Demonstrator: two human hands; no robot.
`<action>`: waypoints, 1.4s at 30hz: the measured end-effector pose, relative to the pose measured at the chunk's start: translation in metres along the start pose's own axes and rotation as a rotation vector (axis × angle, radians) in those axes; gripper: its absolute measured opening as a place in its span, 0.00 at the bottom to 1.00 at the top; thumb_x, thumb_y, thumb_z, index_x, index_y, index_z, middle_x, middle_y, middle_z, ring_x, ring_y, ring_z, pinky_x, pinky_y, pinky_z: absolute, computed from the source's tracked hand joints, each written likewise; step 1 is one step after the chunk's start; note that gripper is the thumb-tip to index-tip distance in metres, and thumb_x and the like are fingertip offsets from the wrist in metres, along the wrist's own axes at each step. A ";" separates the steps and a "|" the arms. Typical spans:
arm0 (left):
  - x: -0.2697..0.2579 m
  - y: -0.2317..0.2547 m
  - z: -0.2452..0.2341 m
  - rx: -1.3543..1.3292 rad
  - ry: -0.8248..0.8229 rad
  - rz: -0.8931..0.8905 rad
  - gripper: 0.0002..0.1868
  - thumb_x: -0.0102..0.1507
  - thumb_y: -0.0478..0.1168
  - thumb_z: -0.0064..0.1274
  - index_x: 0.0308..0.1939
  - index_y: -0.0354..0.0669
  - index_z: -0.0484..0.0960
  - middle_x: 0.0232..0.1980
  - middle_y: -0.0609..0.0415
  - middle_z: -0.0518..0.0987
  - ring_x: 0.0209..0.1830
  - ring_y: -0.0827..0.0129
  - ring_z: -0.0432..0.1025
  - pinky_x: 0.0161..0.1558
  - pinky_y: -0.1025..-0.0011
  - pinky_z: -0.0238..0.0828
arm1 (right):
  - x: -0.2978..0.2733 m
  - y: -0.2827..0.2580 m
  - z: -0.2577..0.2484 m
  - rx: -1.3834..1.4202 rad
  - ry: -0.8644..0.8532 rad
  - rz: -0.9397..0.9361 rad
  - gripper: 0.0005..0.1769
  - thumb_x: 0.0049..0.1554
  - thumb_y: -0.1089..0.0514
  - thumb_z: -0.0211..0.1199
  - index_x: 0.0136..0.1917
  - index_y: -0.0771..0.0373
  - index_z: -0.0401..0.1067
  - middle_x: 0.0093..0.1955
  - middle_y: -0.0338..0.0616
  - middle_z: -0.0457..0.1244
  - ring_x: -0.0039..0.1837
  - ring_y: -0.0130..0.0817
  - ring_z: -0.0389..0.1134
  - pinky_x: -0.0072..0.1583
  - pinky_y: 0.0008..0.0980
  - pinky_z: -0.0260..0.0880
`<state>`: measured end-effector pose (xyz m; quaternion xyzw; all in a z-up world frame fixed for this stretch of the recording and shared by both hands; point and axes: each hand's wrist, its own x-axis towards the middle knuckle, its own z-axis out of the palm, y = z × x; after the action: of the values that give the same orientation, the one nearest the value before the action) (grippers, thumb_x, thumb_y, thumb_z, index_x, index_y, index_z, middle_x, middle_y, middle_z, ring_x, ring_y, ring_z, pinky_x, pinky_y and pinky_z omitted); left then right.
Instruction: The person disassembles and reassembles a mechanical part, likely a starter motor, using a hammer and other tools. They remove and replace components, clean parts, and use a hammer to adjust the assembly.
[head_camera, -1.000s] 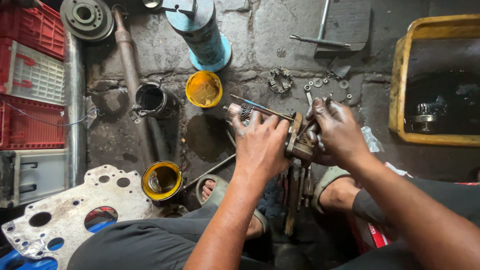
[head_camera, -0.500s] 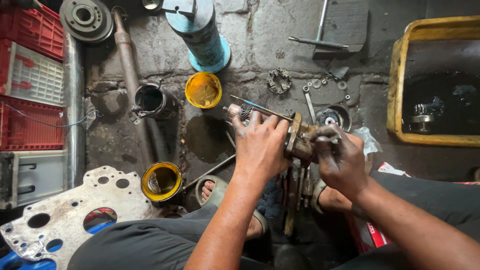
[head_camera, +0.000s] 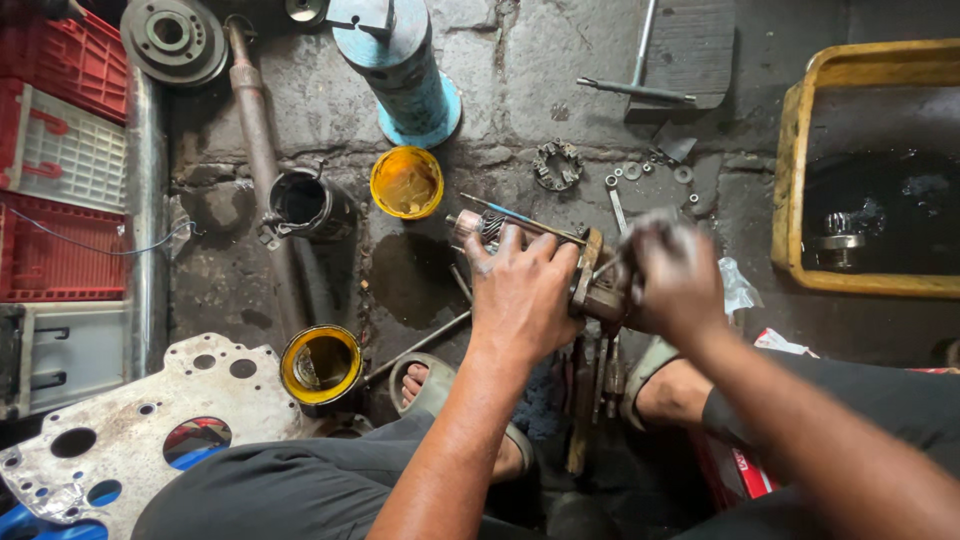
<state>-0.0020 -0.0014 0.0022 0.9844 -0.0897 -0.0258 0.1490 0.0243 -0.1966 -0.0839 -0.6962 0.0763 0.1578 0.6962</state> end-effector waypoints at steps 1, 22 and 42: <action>0.000 -0.001 0.001 -0.017 0.015 0.005 0.30 0.34 0.48 0.72 0.40 0.52 0.81 0.43 0.57 0.79 0.54 0.51 0.71 0.61 0.30 0.53 | 0.026 0.006 -0.007 0.116 -0.065 0.306 0.12 0.68 0.57 0.51 0.44 0.63 0.69 0.34 0.41 0.62 0.32 0.27 0.60 0.32 0.27 0.57; 0.000 -0.001 -0.002 0.002 -0.002 0.010 0.32 0.34 0.48 0.73 0.42 0.51 0.82 0.44 0.57 0.79 0.55 0.51 0.71 0.64 0.27 0.49 | -0.031 -0.028 0.003 -0.648 -0.204 -1.022 0.02 0.59 0.65 0.59 0.46 0.66 0.69 0.41 0.51 0.68 0.42 0.48 0.71 0.44 0.42 0.71; 0.002 0.000 -0.002 0.016 -0.025 -0.010 0.28 0.36 0.46 0.71 0.39 0.51 0.82 0.42 0.57 0.79 0.54 0.53 0.71 0.63 0.30 0.51 | -0.032 -0.026 -0.005 -0.713 -0.272 -1.019 0.12 0.51 0.67 0.65 0.50 0.63 0.74 0.50 0.53 0.68 0.48 0.49 0.72 0.49 0.42 0.72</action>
<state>-0.0002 -0.0017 0.0040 0.9856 -0.0870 -0.0383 0.1397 0.0034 -0.2046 -0.0494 -0.8078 -0.4107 -0.0907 0.4130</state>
